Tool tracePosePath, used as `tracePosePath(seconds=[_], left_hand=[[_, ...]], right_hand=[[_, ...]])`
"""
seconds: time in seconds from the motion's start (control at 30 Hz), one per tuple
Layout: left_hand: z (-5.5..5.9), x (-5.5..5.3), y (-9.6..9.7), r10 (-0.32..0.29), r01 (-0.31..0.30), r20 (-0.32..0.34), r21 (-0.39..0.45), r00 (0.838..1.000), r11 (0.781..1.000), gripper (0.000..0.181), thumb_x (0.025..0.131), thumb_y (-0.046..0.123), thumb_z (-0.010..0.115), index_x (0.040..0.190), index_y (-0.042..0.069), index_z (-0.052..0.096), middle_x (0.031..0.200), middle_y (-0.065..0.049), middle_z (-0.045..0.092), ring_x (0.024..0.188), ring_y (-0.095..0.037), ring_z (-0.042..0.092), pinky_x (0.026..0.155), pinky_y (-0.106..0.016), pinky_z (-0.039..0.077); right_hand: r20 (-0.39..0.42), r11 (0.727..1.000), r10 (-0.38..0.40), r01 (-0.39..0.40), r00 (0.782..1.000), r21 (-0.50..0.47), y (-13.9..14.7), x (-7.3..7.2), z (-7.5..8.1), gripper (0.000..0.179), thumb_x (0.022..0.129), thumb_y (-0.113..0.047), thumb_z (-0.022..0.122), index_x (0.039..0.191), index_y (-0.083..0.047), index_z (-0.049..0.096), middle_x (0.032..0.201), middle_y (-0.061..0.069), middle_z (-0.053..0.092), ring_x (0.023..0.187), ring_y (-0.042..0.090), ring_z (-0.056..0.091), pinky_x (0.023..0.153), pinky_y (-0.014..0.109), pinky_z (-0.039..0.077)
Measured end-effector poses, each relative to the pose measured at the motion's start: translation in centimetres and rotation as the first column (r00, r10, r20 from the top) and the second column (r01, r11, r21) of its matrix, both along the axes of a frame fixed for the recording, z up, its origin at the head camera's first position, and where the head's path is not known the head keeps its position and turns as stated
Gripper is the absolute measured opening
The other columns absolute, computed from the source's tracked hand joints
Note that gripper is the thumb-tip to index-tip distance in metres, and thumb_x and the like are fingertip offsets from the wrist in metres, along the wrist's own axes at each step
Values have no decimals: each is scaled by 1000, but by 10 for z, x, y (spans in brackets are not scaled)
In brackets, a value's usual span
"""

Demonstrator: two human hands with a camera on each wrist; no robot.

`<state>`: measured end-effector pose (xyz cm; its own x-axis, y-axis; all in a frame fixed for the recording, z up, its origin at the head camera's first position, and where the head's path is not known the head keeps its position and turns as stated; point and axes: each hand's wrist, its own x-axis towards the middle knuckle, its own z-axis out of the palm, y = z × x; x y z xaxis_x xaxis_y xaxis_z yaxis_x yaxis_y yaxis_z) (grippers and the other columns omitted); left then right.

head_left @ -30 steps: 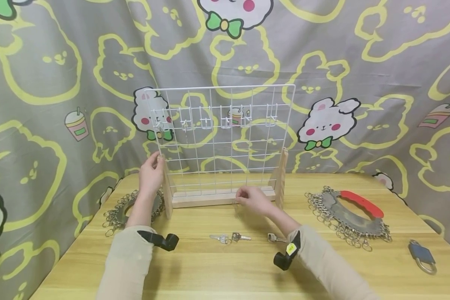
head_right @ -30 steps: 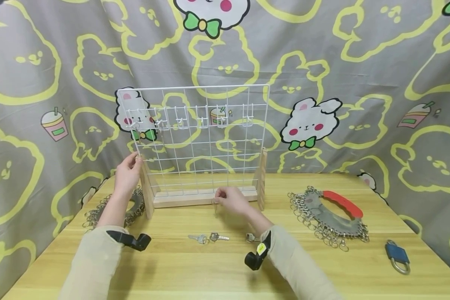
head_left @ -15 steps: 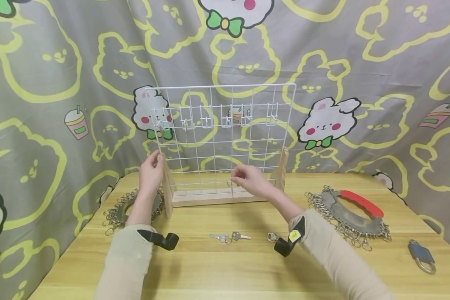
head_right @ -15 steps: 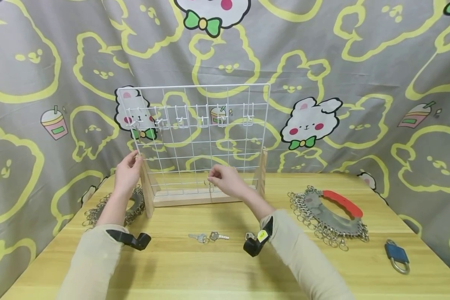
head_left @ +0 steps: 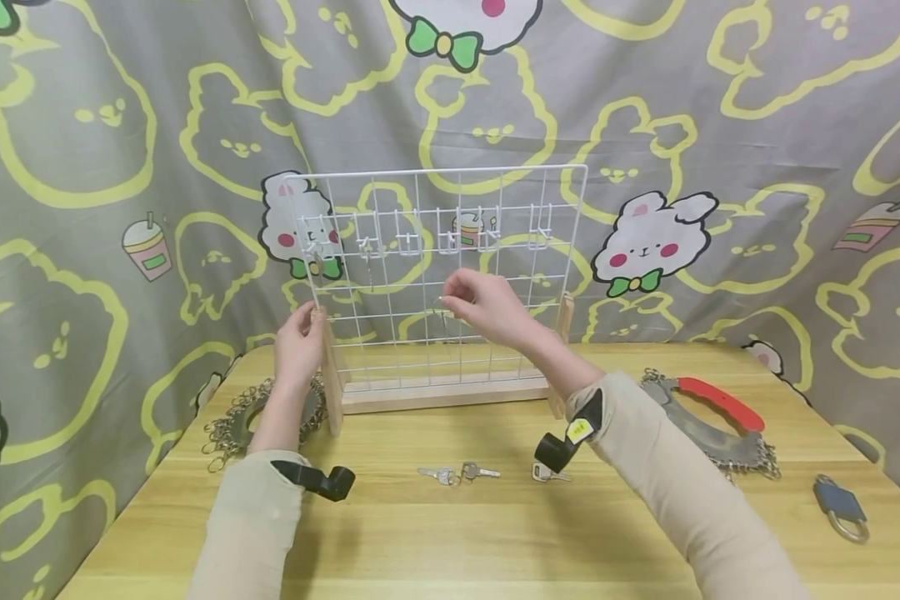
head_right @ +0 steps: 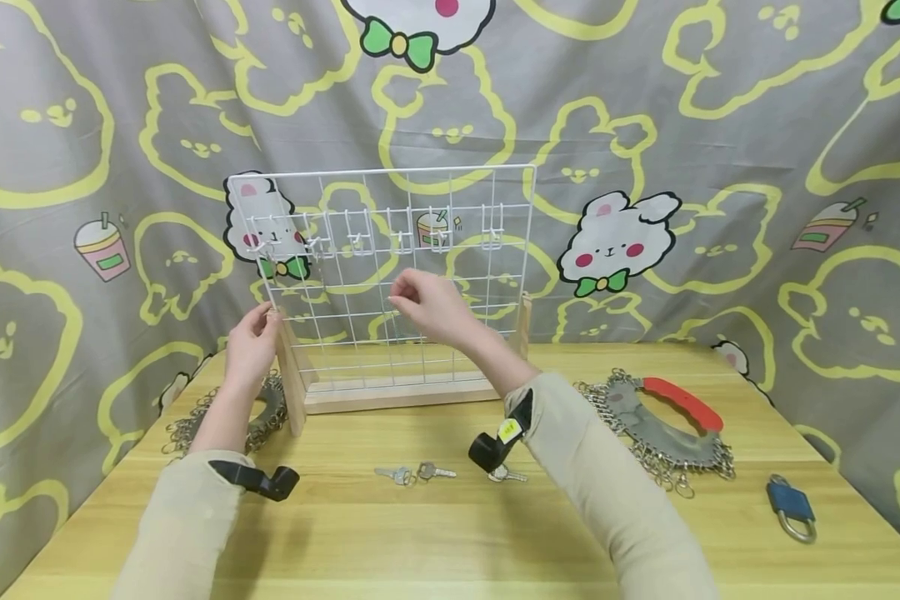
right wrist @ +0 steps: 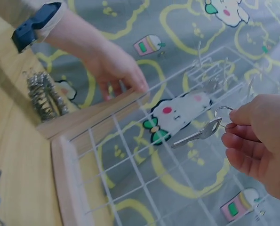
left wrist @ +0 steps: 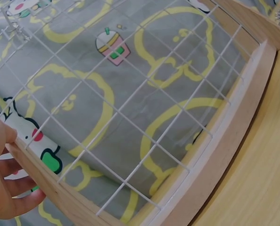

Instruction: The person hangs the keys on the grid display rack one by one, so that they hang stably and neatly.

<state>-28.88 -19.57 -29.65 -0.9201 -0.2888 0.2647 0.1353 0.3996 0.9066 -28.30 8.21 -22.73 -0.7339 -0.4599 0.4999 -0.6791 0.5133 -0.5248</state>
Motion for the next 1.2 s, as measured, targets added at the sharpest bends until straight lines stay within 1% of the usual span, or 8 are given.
tracePosePath(seconds=[0.13,0.3,0.37,0.5,0.63,0.83,1.07,1.2], left_hand=[[0,0,-1,1,-1,-8,-1,1000,1000,46,100,24,40,143,10,35,140,-17,41,128,-33,39,104,-46,35],[-1,0,-1,-3,3,-3,-2,1000,1000,46,100,25,40,143,11,35,141,-16,40,128,-33,38,104,-45,35],[-2,-1,-1,-2,2,-3,-3,1000,1000,46,100,26,41,143,12,35,141,-15,40,128,-33,38,104,-45,35],[-2,-2,-2,1,-1,-11,-8,1000,1000,46,100,27,41,143,12,36,141,-15,41,128,-33,38,104,-45,35],[-1,-2,-2,-1,1,-10,-6,1000,1000,46,100,27,41,143,12,36,141,-16,41,128,-33,38,103,-46,36],[-1,-1,-1,-6,6,-15,-6,1000,1000,46,99,26,41,142,11,37,140,-17,41,127,-34,39,102,-47,37],[-2,-1,-2,-2,2,-16,4,1000,1000,45,99,24,42,142,10,37,139,-17,42,126,-33,41,102,-47,38],[-2,-1,-2,1,-1,-27,2,1000,1000,45,99,24,42,141,9,38,138,-19,43,125,-34,42,101,-47,38]], right_hand=[[-22,1000,-2,1,1000,-24,-7,1,13,6,91,-11,59,92,-5,60,81,6,62,73,14,56,67,27,48],[-8,998,-7,7,1000,-55,-16,1,23,6,91,-10,58,93,-4,59,79,5,62,69,14,59,65,25,51],[3,997,-5,5,1000,-74,-19,0,27,6,91,-10,58,93,-4,58,79,6,62,68,14,59,63,25,51],[-2,994,-2,2,1000,-105,-25,1,34,6,92,-11,57,92,-5,58,81,8,62,67,15,60,61,25,51],[-33,991,-7,3,999,-132,-30,2,43,6,92,-10,57,92,-4,57,79,10,63,64,16,60,59,25,51],[-76,990,-67,57,995,-132,-37,2,50,7,92,-11,57,93,-4,58,73,4,62,60,13,59,58,23,48],[-98,986,-137,127,986,-110,-43,1,50,9,92,-13,56,95,-5,58,74,3,62,58,13,59,58,22,47],[-110,979,-181,168,977,-117,-46,0,50,9,93,-14,55,94,-6,58,75,2,61,58,12,59,58,22,47]])
